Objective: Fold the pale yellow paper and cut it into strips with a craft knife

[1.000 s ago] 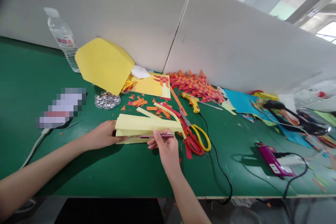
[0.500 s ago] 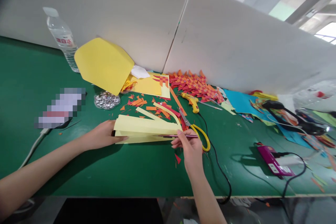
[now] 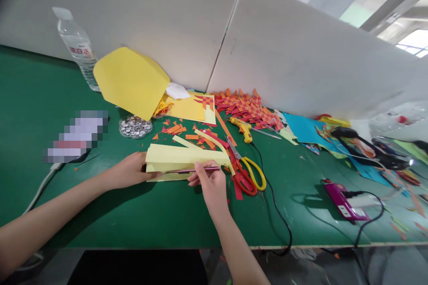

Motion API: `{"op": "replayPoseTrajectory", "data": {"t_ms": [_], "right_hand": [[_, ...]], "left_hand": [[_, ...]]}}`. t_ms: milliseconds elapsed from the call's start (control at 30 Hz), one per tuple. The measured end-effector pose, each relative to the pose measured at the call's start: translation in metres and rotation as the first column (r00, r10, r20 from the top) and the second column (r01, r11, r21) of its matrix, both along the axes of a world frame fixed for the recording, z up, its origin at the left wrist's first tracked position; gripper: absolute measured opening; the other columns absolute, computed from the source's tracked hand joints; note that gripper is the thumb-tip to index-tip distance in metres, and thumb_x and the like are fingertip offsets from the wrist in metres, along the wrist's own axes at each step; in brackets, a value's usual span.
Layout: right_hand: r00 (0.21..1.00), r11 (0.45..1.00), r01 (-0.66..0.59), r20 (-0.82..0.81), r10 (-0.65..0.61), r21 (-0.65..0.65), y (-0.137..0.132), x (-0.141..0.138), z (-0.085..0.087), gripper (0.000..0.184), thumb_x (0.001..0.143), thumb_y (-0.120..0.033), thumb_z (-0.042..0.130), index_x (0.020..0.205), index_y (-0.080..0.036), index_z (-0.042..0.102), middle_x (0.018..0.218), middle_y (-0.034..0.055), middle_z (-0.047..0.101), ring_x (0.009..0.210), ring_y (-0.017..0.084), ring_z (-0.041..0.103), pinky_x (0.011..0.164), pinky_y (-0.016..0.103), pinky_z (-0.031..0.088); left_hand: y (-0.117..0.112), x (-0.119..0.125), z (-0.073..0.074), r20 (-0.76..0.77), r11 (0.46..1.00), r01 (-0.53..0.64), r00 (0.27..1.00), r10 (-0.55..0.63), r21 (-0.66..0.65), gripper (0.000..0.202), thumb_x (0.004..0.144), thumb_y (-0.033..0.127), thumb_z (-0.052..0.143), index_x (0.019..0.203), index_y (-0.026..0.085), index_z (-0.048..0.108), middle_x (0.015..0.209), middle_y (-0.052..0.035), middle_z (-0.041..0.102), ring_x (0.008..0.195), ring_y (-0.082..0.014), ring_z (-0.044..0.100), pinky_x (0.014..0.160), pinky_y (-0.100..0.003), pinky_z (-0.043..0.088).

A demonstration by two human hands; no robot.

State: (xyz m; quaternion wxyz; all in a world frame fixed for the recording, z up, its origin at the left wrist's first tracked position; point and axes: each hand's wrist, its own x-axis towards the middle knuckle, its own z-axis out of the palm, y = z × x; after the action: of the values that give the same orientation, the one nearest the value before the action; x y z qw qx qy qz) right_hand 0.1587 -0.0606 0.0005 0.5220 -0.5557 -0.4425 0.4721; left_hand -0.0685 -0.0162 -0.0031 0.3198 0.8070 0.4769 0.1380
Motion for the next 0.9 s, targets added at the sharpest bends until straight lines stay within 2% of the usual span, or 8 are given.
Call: {"op": "replayPoseTrajectory", "data": {"t_ms": [133,300,633,900], "right_hand": [[0.998,0.998,0.062,0.015,-0.062,0.033,0.002,0.026,-0.002,0.029,0.072,-0.041,0.071,0.068,-0.017,0.054,0.052,0.0001,0.066,0.042,0.012,0.06,0.044,0.02,0.049],[0.989,0.989,0.146,-0.005,-0.146,0.03,0.004,0.056,0.0,0.029,0.068,-0.039,0.074,0.066,-0.018,0.054,0.049,-0.0008,0.064,0.041,0.012,0.059,0.042,0.019,0.049],[0.976,0.977,0.214,-0.029,-0.214,0.002,0.01,0.085,0.007,0.031,0.061,-0.036,0.078,0.06,-0.018,0.053,0.044,-0.0009,0.062,0.036,0.01,0.056,0.039,0.018,0.047],[0.967,0.968,0.251,-0.04,-0.25,0.01,0.013,0.111,0.009,0.032,0.057,-0.032,0.081,0.059,-0.017,0.053,0.044,0.0005,0.063,0.035,0.01,0.055,0.037,0.016,0.044]], "left_hand": [[0.0,-0.001,-0.002,-0.009,1.0,-0.006,1.0,0.006,-0.011,0.036,0.075,0.041,0.055,0.102,0.019,0.066,0.101,-0.0075,0.069,0.087,-0.0247,0.064,0.072,-0.028,0.049],[0.0,-0.002,-0.004,0.013,1.0,0.003,1.0,-0.003,-0.018,0.035,0.076,0.039,0.054,0.103,0.02,0.065,0.104,-0.0071,0.068,0.088,-0.0245,0.063,0.073,-0.029,0.048],[-0.001,-0.001,-0.001,-0.002,1.0,0.004,1.0,-0.004,-0.03,0.033,0.077,0.038,0.053,0.103,0.02,0.063,0.104,-0.0044,0.068,0.088,-0.0236,0.064,0.067,-0.027,0.048],[0.0,-0.002,-0.004,-0.019,0.999,-0.005,1.0,0.005,-0.047,0.034,0.077,0.04,0.053,0.102,0.019,0.063,0.104,-0.0054,0.068,0.089,-0.0238,0.064,0.065,-0.025,0.047]]}}
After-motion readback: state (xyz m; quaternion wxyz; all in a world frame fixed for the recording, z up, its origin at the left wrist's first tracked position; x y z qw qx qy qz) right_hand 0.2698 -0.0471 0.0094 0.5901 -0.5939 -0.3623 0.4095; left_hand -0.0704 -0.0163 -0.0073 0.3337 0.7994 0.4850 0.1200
